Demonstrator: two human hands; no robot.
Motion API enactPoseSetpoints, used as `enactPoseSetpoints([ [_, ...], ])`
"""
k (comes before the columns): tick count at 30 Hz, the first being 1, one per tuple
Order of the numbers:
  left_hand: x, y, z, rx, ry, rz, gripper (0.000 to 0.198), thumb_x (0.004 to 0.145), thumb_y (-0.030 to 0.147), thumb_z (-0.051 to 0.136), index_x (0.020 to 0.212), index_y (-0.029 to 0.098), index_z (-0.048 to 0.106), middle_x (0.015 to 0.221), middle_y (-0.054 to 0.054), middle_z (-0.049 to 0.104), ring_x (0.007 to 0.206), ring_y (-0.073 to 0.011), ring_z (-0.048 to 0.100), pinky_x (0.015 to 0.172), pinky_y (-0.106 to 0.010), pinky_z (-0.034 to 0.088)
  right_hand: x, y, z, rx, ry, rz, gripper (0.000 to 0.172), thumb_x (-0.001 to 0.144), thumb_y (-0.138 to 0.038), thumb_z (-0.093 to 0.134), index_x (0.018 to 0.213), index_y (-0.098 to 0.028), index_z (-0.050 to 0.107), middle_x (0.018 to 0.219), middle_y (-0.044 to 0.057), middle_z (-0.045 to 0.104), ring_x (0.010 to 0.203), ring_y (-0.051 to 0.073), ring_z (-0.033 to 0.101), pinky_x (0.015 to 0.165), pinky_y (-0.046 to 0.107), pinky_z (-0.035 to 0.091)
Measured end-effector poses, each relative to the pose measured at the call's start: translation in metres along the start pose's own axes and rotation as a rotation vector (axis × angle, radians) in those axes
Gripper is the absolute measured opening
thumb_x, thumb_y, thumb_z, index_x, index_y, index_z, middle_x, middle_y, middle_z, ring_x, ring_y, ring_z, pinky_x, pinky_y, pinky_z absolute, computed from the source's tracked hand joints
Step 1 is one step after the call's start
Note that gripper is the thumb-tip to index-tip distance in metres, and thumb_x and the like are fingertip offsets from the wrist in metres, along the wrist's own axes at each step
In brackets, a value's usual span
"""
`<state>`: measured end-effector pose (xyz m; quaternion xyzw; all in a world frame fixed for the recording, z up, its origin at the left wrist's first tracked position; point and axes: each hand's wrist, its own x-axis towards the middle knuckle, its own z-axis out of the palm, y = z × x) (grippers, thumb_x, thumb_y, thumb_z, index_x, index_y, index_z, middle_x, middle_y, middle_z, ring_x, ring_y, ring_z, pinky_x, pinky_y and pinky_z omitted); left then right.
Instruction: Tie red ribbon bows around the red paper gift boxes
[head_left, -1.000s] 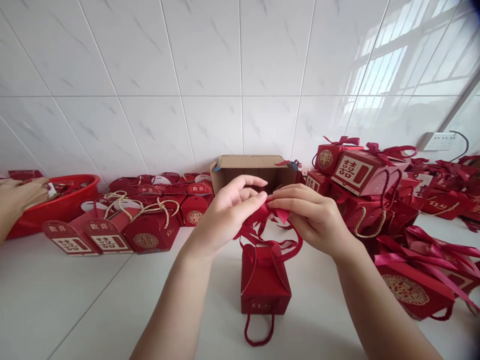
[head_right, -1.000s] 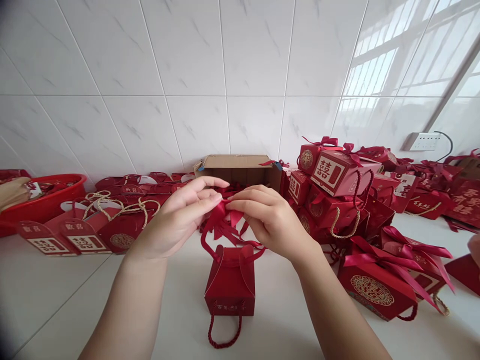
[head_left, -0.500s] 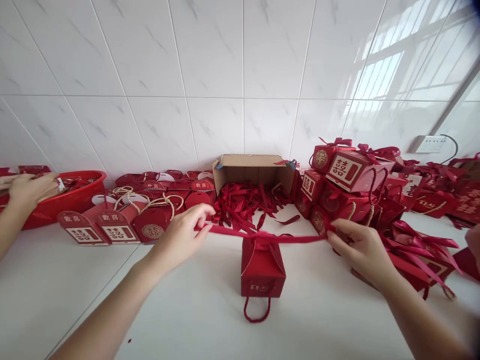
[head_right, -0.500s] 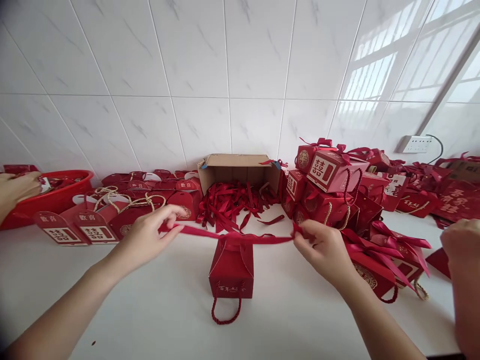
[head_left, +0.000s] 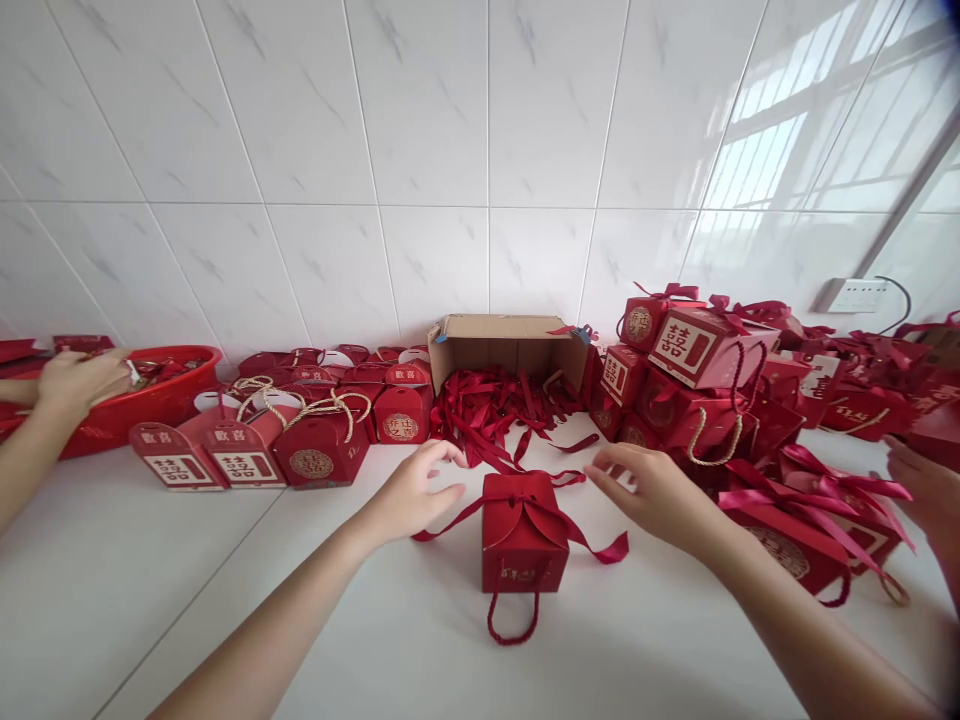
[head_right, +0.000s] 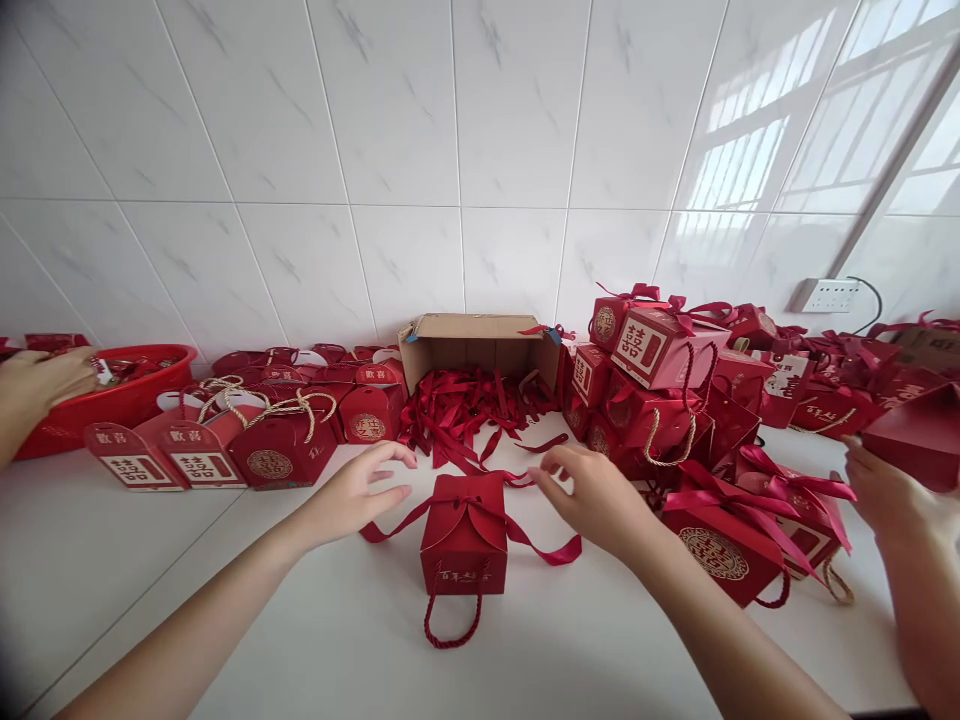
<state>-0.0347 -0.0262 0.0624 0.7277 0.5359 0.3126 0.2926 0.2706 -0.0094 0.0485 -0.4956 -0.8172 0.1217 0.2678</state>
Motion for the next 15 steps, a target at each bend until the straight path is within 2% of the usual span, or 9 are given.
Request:
enactPoseSetpoints([
  [2, 0.005, 0.012, 0.007, -0.135, -0.081, -0.073, 0.017, 0.075, 0.024, 0.056, 0.092, 0.022, 0.052, 0.107, -0.004, 0.053, 0.107, -0.0231, 0.052, 0.097, -0.039, 0.04, 0.012, -0.01, 0.007, 0.136, -0.109, -0.007, 0.041, 0.092, -0.053, 0.042, 0.076, -0.018, 0.059, 0.077, 0.005, 0.062, 0.07, 0.017, 0.057, 0.064, 0.032, 0.045],
  [4, 0.007, 0.017, 0.015, -0.222, -0.112, -0.098, 0.018, 0.073, 0.022, 0.058, 0.089, 0.021, 0.049, 0.102, -0.002, 0.051, 0.099, -0.0212, 0.053, 0.092, -0.037, 0.043, 0.021, -0.011, 0.016, 0.317, -0.253, 0.005, 0.044, 0.09, -0.057, 0.044, 0.073, -0.018, 0.055, 0.071, 0.002, 0.058, 0.067, 0.015, 0.053, 0.063, 0.029, 0.042],
  [8, 0.005, 0.012, 0.031, -0.261, -0.081, 0.022, 0.024, 0.07, 0.017, 0.063, 0.085, 0.021, 0.045, 0.098, -0.002, 0.048, 0.095, -0.0182, 0.052, 0.088, -0.033, 0.044, 0.025, 0.003, 0.035, 0.84, -0.572, 0.022, 0.041, 0.08, -0.056, 0.063, 0.078, -0.017, 0.05, 0.073, -0.001, 0.053, 0.066, 0.011, 0.05, 0.064, 0.026, 0.042],
  [10, 0.002, 0.007, 0.038, -0.246, -0.065, 0.042, 0.024, 0.072, 0.017, 0.062, 0.086, 0.022, 0.044, 0.099, -0.002, 0.046, 0.095, -0.0176, 0.051, 0.087, -0.031, 0.043, 0.022, 0.01, 0.042, 0.986, -0.624, 0.019, 0.041, 0.075, -0.052, 0.07, 0.08, -0.017, 0.05, 0.073, -0.002, 0.053, 0.066, 0.01, 0.05, 0.063, 0.025, 0.042],
  [15, -0.003, -0.005, 0.046, -0.227, 0.007, -0.048, 0.031, 0.074, 0.024, 0.064, 0.096, 0.024, 0.042, 0.105, -0.003, 0.044, 0.099, -0.0187, 0.049, 0.087, -0.031, 0.041, 0.014, 0.012, 0.05, 1.157, -0.663, 0.079, 0.037, 0.07, -0.038, 0.079, 0.08, -0.016, 0.051, 0.071, -0.003, 0.054, 0.062, 0.008, 0.048, 0.061, 0.023, 0.038],
])
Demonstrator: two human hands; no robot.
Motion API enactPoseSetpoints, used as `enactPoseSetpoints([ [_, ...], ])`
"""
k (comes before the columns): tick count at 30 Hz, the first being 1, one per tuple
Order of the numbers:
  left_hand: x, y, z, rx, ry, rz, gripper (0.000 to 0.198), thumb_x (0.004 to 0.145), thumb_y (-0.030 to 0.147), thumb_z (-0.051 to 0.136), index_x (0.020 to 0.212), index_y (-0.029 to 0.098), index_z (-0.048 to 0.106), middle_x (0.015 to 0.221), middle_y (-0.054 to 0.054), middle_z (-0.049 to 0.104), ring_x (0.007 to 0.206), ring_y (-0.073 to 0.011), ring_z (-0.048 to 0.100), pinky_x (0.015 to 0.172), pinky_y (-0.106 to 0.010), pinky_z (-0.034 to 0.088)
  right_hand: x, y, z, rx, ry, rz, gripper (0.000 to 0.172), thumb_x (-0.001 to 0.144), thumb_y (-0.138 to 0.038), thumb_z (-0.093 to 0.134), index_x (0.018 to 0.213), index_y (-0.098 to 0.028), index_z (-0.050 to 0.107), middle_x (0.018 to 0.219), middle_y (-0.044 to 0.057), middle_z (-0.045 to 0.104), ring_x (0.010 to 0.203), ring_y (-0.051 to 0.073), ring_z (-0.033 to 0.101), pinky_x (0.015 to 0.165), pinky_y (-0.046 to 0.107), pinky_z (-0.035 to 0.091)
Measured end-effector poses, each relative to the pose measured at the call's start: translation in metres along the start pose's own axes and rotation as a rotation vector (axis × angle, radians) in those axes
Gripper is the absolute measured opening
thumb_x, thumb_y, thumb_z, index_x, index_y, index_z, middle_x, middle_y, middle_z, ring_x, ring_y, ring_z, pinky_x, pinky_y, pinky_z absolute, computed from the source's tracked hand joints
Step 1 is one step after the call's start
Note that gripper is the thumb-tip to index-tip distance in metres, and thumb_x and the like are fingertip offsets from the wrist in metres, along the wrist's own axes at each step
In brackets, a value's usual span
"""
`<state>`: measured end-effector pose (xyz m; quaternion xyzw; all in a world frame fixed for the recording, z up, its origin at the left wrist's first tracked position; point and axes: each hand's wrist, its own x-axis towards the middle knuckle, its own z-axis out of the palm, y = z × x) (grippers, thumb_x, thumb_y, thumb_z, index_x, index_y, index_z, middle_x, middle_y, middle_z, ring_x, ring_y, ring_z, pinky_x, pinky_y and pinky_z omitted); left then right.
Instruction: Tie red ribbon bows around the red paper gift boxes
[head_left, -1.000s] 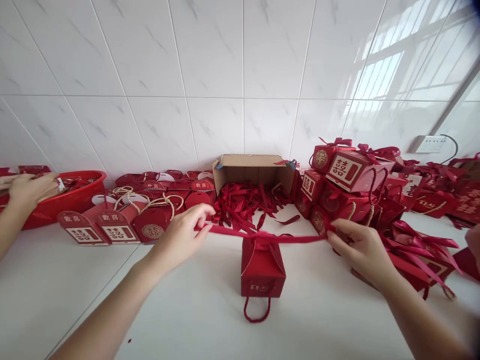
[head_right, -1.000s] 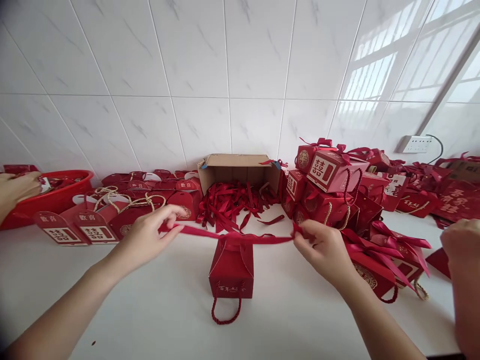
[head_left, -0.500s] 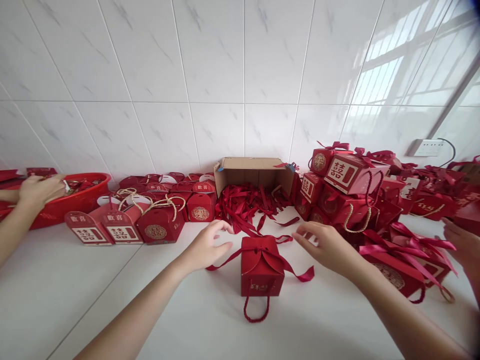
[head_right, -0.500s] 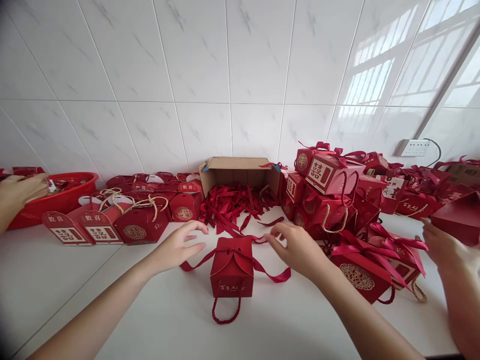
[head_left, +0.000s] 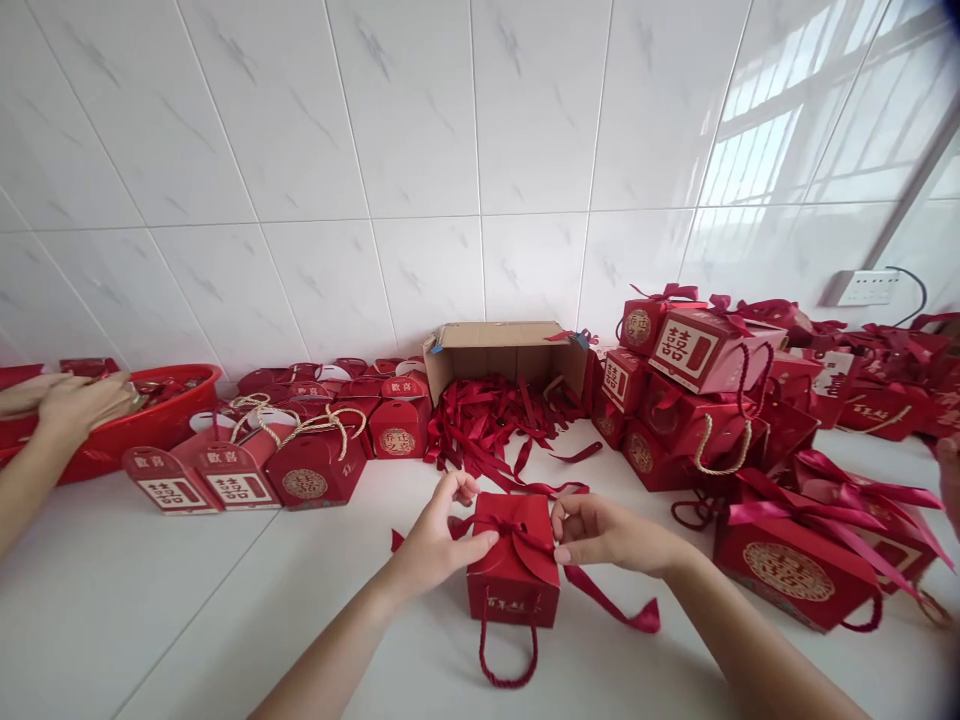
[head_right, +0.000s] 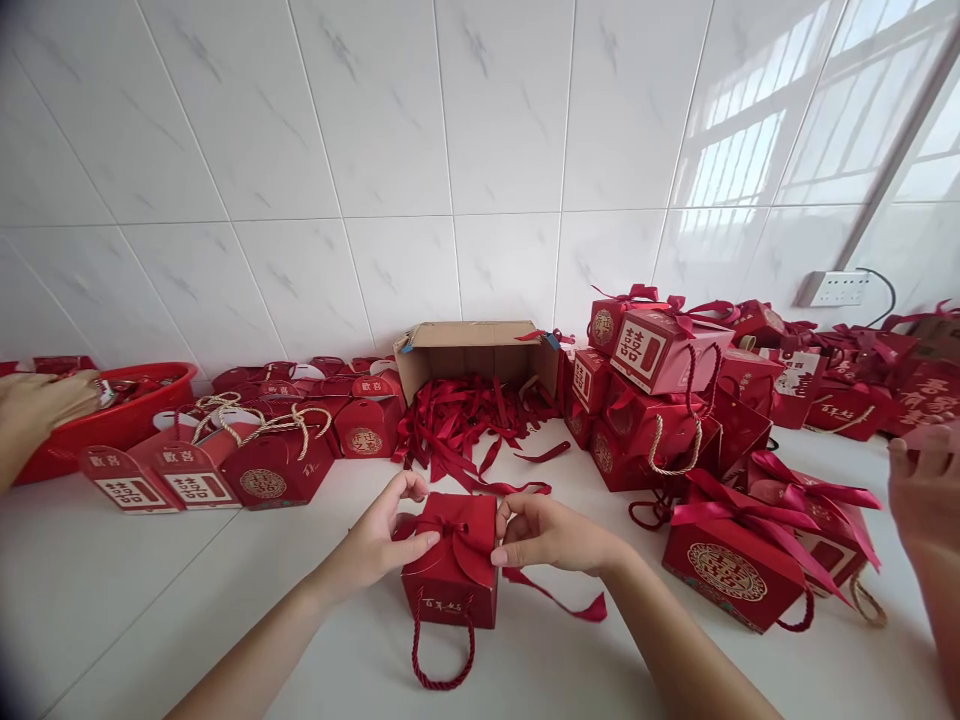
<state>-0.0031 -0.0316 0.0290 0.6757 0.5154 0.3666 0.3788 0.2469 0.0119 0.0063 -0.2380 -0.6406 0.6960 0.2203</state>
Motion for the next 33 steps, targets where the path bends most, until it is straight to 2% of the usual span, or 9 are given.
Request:
enactPoseSetpoints([
  [3, 0.002, -0.008, -0.001, -0.018, -0.007, -0.057, 0.032, 0.075, 0.03, 0.067, 0.094, 0.023, 0.042, 0.099, -0.001, 0.046, 0.094, -0.0178, 0.049, 0.085, -0.031, 0.04, -0.001, -0.002, 0.004, -0.01, 0.059, 0.035, 0.034, 0.071, -0.04, 0.078, 0.077, -0.015, 0.055, 0.068, -0.003, 0.054, 0.062, 0.007, 0.047, 0.061, 0.023, 0.036],
  [8, 0.002, -0.009, -0.003, -0.16, -0.184, -0.174, 0.031, 0.078, 0.045, 0.063, 0.081, 0.018, 0.049, 0.081, 0.0, 0.054, 0.075, -0.0156, 0.052, 0.068, -0.027, 0.041, -0.003, -0.005, 0.005, -0.024, 0.106, 0.025, 0.034, 0.074, -0.044, 0.074, 0.074, -0.015, 0.056, 0.069, -0.003, 0.054, 0.063, 0.009, 0.048, 0.063, 0.024, 0.037],
  [12, 0.0, -0.002, 0.0, -0.258, -0.218, -0.189, 0.033, 0.078, 0.047, 0.065, 0.086, 0.015, 0.062, 0.085, -0.004, 0.064, 0.078, -0.0178, 0.057, 0.071, -0.028, 0.044, -0.003, -0.003, 0.005, 0.082, 0.085, -0.019, 0.033, 0.074, -0.036, 0.076, 0.08, -0.016, 0.05, 0.08, -0.002, 0.056, 0.072, 0.009, 0.052, 0.07, 0.024, 0.042],
  [15, -0.002, 0.001, 0.002, -0.322, -0.226, -0.184, 0.035, 0.077, 0.049, 0.066, 0.089, 0.016, 0.066, 0.09, -0.005, 0.068, 0.085, -0.021, 0.06, 0.077, -0.03, 0.046, -0.003, -0.001, 0.006, 0.089, 0.09, -0.012, 0.038, 0.069, -0.033, 0.08, 0.082, -0.018, 0.047, 0.082, -0.002, 0.056, 0.068, 0.009, 0.053, 0.063, 0.024, 0.046],
  [18, -0.003, 0.001, 0.003, -0.306, -0.213, -0.21, 0.038, 0.075, 0.051, 0.067, 0.089, 0.016, 0.066, 0.077, -0.003, 0.064, 0.069, -0.0161, 0.056, 0.062, -0.025, 0.042, -0.002, 0.0, 0.005, 0.071, 0.102, 0.029, 0.041, 0.068, -0.036, 0.08, 0.08, -0.018, 0.045, 0.078, -0.003, 0.054, 0.058, 0.007, 0.05, 0.048, 0.02, 0.042],
  [21, -0.002, -0.001, 0.001, -0.272, -0.22, -0.256, 0.04, 0.073, 0.055, 0.067, 0.075, 0.016, 0.06, 0.059, 0.003, 0.049, 0.051, -0.0092, 0.038, 0.048, -0.022, 0.027, -0.003, 0.0, 0.003, 0.048, 0.131, 0.059, 0.04, 0.069, -0.038, 0.08, 0.076, -0.017, 0.046, 0.07, -0.004, 0.053, 0.055, 0.005, 0.047, 0.046, 0.017, 0.035],
  [27, 0.0, -0.004, 0.002, -0.306, -0.234, -0.286, 0.055, 0.08, 0.068, 0.046, 0.057, 0.019, 0.039, 0.05, 0.004, 0.038, 0.047, -0.0097, 0.033, 0.047, -0.024, 0.023, -0.004, 0.003, -0.002, -0.03, 0.079, 0.149, 0.04, 0.072, -0.049, 0.074, 0.073, -0.016, 0.052, 0.054, -0.006, 0.051, 0.043, 0.004, 0.042, 0.044, 0.019, 0.029],
  [30, 0.001, -0.006, 0.002, -0.297, -0.224, -0.272, 0.052, 0.08, 0.064, 0.052, 0.058, 0.019, 0.038, 0.052, 0.004, 0.038, 0.049, -0.0093, 0.032, 0.048, -0.024, 0.022, -0.004, 0.006, -0.003, -0.088, 0.058, 0.125, 0.049, 0.082, -0.061, 0.057, 0.068, -0.014, 0.058, 0.04, -0.009, 0.041, 0.036, 0.004, 0.034, 0.053, 0.024, 0.04],
  [33, 0.0, -0.007, 0.001, -0.301, -0.21, -0.26, 0.043, 0.075, 0.056, 0.064, 0.066, 0.017, 0.049, 0.057, 0.005, 0.041, 0.05, -0.0082, 0.031, 0.049, -0.023, 0.02, -0.003, 0.008, -0.005, -0.101, 0.06, 0.105, 0.063, 0.087, -0.067, 0.041, 0.063, -0.013, 0.063, 0.034, -0.008, 0.036, 0.034, 0.005, 0.03, 0.055, 0.026, 0.041],
])
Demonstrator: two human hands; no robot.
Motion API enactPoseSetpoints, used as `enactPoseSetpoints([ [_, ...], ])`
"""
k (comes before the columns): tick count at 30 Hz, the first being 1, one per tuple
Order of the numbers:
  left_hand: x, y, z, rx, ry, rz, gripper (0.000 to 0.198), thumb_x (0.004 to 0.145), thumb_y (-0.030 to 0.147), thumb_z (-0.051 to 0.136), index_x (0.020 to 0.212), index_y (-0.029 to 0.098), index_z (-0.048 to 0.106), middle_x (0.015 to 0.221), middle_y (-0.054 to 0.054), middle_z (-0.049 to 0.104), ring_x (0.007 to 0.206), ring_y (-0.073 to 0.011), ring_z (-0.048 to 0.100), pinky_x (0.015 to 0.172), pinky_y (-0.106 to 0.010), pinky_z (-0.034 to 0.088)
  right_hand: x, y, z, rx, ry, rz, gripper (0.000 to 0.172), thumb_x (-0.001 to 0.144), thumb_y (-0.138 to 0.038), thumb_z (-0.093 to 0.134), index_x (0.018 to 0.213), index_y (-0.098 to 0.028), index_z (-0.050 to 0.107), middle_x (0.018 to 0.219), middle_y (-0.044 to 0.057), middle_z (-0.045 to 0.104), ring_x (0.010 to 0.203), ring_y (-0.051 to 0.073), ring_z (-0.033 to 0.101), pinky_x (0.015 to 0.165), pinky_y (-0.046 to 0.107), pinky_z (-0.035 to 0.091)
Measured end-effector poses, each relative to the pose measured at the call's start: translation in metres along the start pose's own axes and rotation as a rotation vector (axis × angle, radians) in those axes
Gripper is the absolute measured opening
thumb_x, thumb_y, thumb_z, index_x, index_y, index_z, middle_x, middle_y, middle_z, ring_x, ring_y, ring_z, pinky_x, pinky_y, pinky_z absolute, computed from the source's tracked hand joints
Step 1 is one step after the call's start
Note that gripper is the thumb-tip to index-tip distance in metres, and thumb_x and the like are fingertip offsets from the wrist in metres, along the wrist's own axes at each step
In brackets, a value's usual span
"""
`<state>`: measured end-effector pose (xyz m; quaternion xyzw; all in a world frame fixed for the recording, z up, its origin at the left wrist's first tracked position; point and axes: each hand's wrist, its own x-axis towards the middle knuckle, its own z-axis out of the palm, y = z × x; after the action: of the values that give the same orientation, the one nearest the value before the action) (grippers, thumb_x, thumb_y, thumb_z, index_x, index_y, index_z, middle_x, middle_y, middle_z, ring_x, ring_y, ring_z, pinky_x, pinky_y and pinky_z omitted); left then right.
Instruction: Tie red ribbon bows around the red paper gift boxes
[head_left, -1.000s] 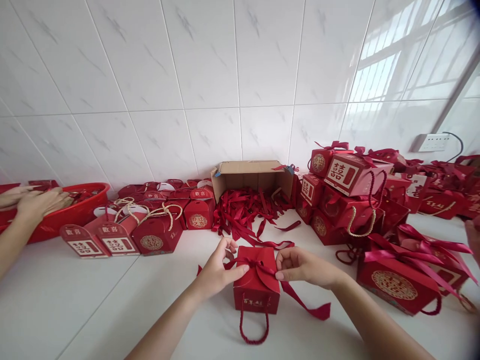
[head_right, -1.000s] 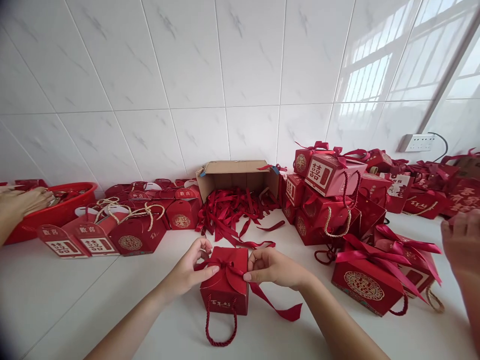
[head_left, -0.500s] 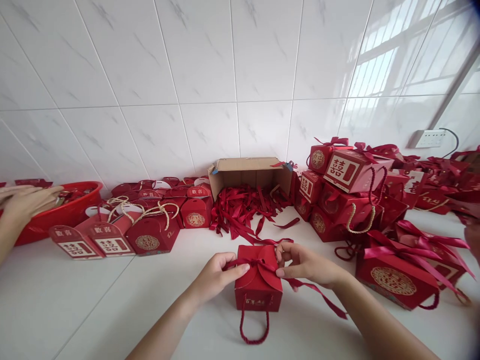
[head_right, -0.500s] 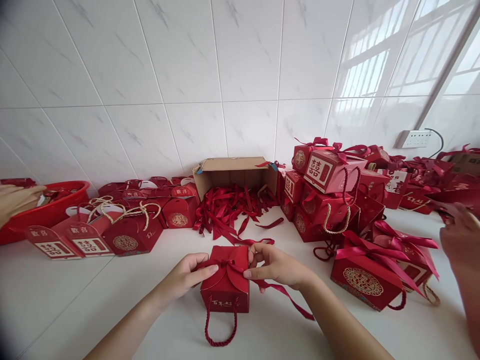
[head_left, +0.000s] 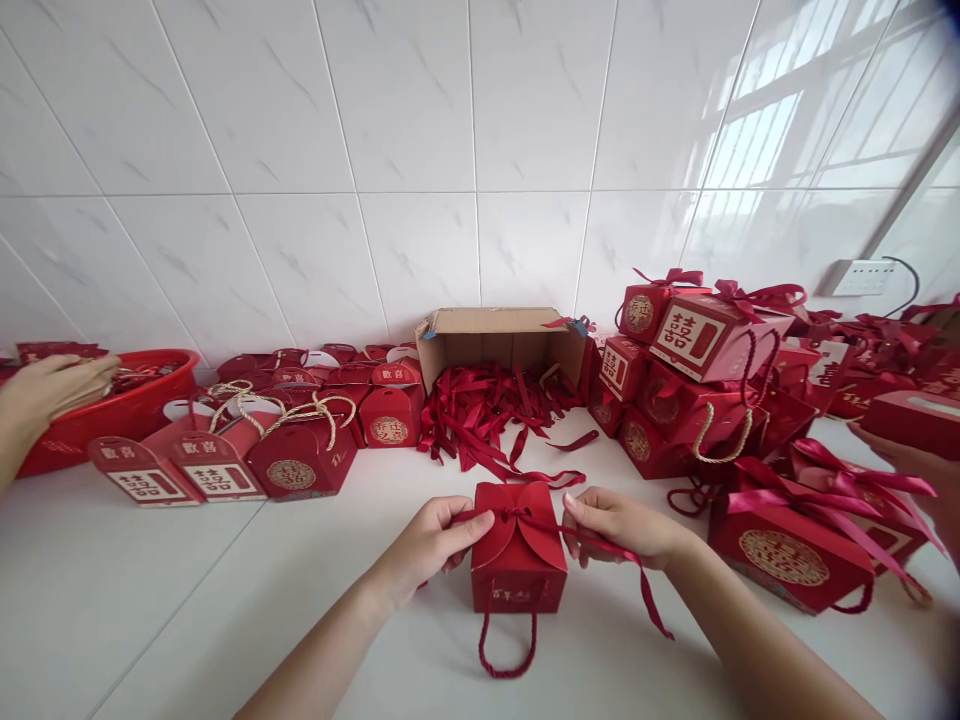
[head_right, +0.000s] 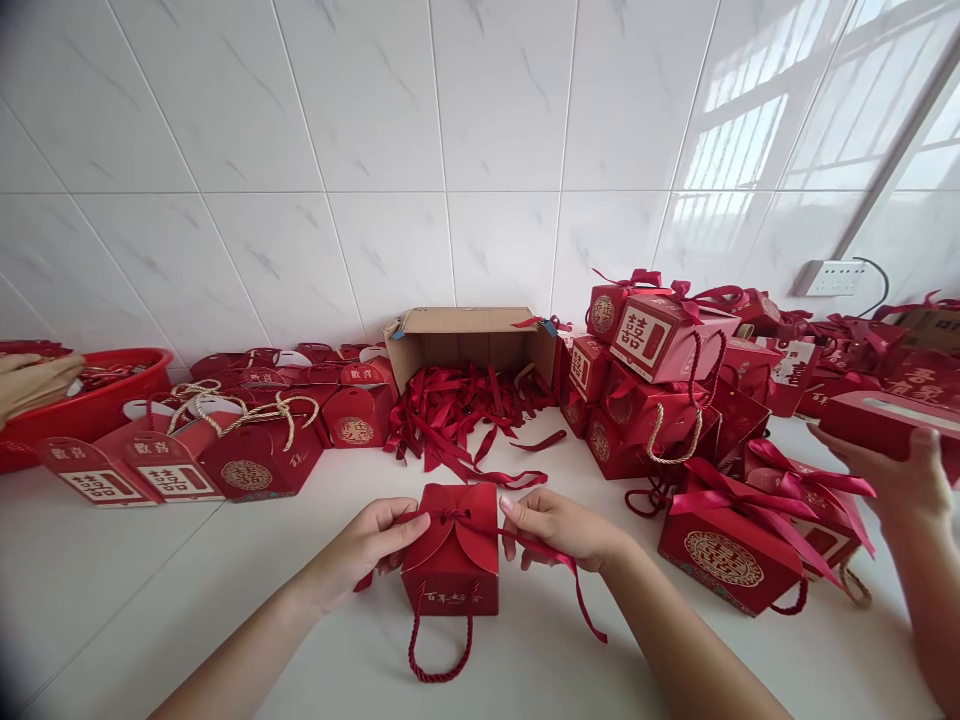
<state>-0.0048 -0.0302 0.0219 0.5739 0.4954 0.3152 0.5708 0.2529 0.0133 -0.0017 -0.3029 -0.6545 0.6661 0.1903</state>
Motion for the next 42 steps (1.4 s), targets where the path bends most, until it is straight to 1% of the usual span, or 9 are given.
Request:
enactPoseSetpoints([
  [6, -0.003, 0.006, 0.003, -0.08, 0.005, 0.013, 0.031, 0.071, 0.043, 0.073, 0.071, 0.017, 0.058, 0.061, 0.005, 0.051, 0.053, -0.008, 0.041, 0.051, -0.022, 0.028, -0.001, -0.001, -0.008, -0.016, -0.058, 0.064, 0.039, 0.075, -0.051, 0.071, 0.068, -0.012, 0.069, 0.043, -0.008, 0.037, 0.044, 0.005, 0.031, 0.051, 0.021, 0.034],
  [11, -0.003, 0.006, 0.005, -0.061, 0.026, 0.007, 0.026, 0.073, 0.039, 0.072, 0.077, 0.017, 0.06, 0.076, 0.0, 0.064, 0.069, -0.0139, 0.056, 0.063, -0.024, 0.041, -0.003, -0.001, -0.015, 0.006, -0.055, 0.088, 0.035, 0.073, -0.048, 0.073, 0.071, -0.013, 0.068, 0.05, -0.007, 0.043, 0.046, 0.004, 0.035, 0.056, 0.022, 0.04],
  [15, -0.002, 0.002, 0.002, 0.005, 0.068, 0.015, 0.029, 0.073, 0.041, 0.072, 0.074, 0.016, 0.057, 0.07, 0.001, 0.061, 0.065, -0.0128, 0.053, 0.061, -0.023, 0.039, -0.005, -0.002, -0.018, 0.02, -0.044, 0.096, 0.037, 0.079, -0.051, 0.067, 0.073, -0.014, 0.064, 0.053, -0.006, 0.047, 0.043, 0.003, 0.033, 0.059, 0.024, 0.044],
  [17, -0.002, 0.002, 0.002, 0.006, 0.076, 0.022, 0.031, 0.073, 0.042, 0.072, 0.07, 0.016, 0.054, 0.065, 0.003, 0.057, 0.061, -0.0111, 0.05, 0.058, -0.022, 0.037, -0.005, -0.003, -0.016, -0.022, 0.045, 0.076, 0.038, 0.081, -0.053, 0.063, 0.074, -0.016, 0.061, 0.05, -0.008, 0.04, 0.042, 0.004, 0.032, 0.057, 0.024, 0.044],
  [20, -0.002, 0.004, 0.004, -0.041, 0.051, 0.031, 0.031, 0.073, 0.041, 0.072, 0.07, 0.017, 0.053, 0.065, 0.003, 0.057, 0.062, -0.0108, 0.051, 0.059, -0.021, 0.038, -0.003, -0.007, -0.005, -0.191, 0.387, -0.05, 0.038, 0.084, -0.056, 0.057, 0.085, -0.019, 0.06, 0.059, -0.005, 0.047, 0.051, 0.008, 0.043, 0.055, 0.024, 0.043],
  [23, -0.003, 0.005, 0.007, -0.092, 0.012, 0.058, 0.026, 0.074, 0.039, 0.071, 0.079, 0.017, 0.058, 0.076, 0.0, 0.064, 0.074, -0.0149, 0.059, 0.068, -0.024, 0.044, -0.001, -0.011, 0.011, -0.381, 0.614, -0.273, 0.037, 0.087, -0.053, 0.054, 0.106, -0.023, 0.063, 0.103, 0.006, 0.061, 0.093, 0.019, 0.058, 0.084, 0.033, 0.047],
  [26, -0.004, 0.005, 0.01, -0.083, 0.02, 0.08, 0.028, 0.074, 0.041, 0.07, 0.084, 0.017, 0.061, 0.081, -0.002, 0.066, 0.082, -0.02, 0.063, 0.072, -0.028, 0.048, -0.002, -0.013, 0.025, -0.508, 0.462, -0.357, 0.056, 0.081, -0.047, 0.066, 0.131, -0.029, 0.05, 0.136, 0.007, 0.048, 0.126, 0.026, 0.043, 0.106, 0.041, 0.036],
  [29, -0.005, 0.005, 0.011, -0.032, 0.071, 0.077, 0.029, 0.071, 0.043, 0.071, 0.081, 0.017, 0.062, 0.075, -0.002, 0.065, 0.08, -0.0212, 0.063, 0.07, -0.029, 0.049, -0.003, -0.013, 0.034, -0.59, 0.351, -0.333, 0.073, 0.075, -0.04, 0.072, 0.139, -0.032, 0.039, 0.136, 0.006, 0.048, 0.125, 0.025, 0.045, 0.105, 0.041, 0.039],
  [42, -0.002, 0.001, 0.013, -0.015, 0.06, 0.089, 0.024, 0.076, 0.038, 0.068, 0.082, 0.016, 0.061, 0.081, -0.004, 0.066, 0.08, -0.0202, 0.063, 0.071, -0.03, 0.049, -0.001, -0.009, 0.041, -0.635, 0.404, -0.459, 0.062, 0.076, -0.027, 0.071, 0.132, -0.03, 0.043, 0.128, 0.006, 0.048, 0.118, 0.022, 0.049, 0.097, 0.033, 0.046],
])
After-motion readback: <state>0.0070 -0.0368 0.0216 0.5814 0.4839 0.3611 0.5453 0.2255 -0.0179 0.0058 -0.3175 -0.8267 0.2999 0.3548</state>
